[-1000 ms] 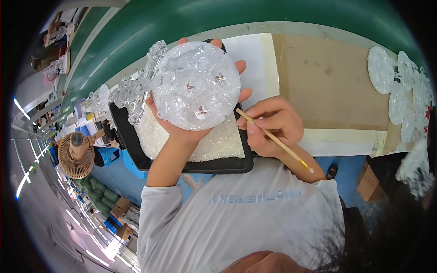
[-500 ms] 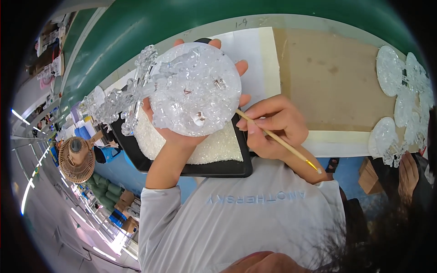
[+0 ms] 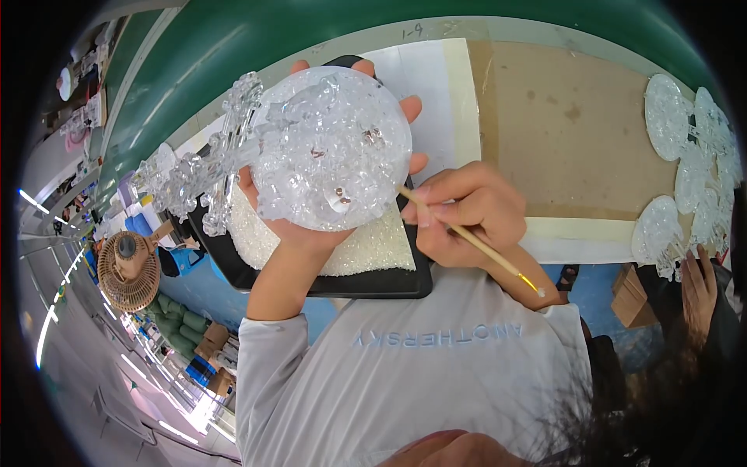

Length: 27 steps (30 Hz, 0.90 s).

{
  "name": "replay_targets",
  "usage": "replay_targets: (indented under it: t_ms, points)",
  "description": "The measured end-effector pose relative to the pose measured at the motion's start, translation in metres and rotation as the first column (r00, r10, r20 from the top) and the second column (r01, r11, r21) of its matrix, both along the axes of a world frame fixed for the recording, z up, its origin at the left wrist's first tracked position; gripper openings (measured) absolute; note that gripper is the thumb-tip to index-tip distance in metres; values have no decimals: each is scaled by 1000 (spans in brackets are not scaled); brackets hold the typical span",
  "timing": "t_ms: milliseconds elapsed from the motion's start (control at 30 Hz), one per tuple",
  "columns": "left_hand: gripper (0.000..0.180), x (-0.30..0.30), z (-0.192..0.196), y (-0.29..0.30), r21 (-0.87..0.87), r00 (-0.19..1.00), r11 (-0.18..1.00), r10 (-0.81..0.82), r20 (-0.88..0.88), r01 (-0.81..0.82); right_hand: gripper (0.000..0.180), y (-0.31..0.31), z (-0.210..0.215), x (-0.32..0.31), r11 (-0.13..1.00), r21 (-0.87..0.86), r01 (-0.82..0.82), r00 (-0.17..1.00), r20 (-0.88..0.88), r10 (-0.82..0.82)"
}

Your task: Apply adhesive and assemble clear crystalline decorative components at a factory workstation.

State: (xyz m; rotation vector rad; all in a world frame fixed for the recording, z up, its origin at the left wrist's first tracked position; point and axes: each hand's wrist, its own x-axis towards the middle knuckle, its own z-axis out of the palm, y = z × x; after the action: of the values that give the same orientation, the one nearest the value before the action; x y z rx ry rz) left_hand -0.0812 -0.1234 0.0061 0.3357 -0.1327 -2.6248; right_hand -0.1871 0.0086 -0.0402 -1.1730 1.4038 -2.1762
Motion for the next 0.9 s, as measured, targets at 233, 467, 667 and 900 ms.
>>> replay_targets:
  t_ms: [233,467,667,900]
  points:
    - [85,4,-4,0,-147,999,989,-8,-45,1,21,-2,-5,3,992,-100,-83,997,-9,82]
    - [93,1,0,-3,-59,1000,998,8,0,-8,20,-5,-7,12,996,-92,-7,999,31,10]
    - [94,1,-2,-1,-44,1000,999,15,-17,-16,23,0,-4,3,982,-102,-158,987,-5,158]
    - [93,0,1,-1,-32,1000,999,11,-4,-11,20,-4,-4,4,1000,-28,-4,994,111,7]
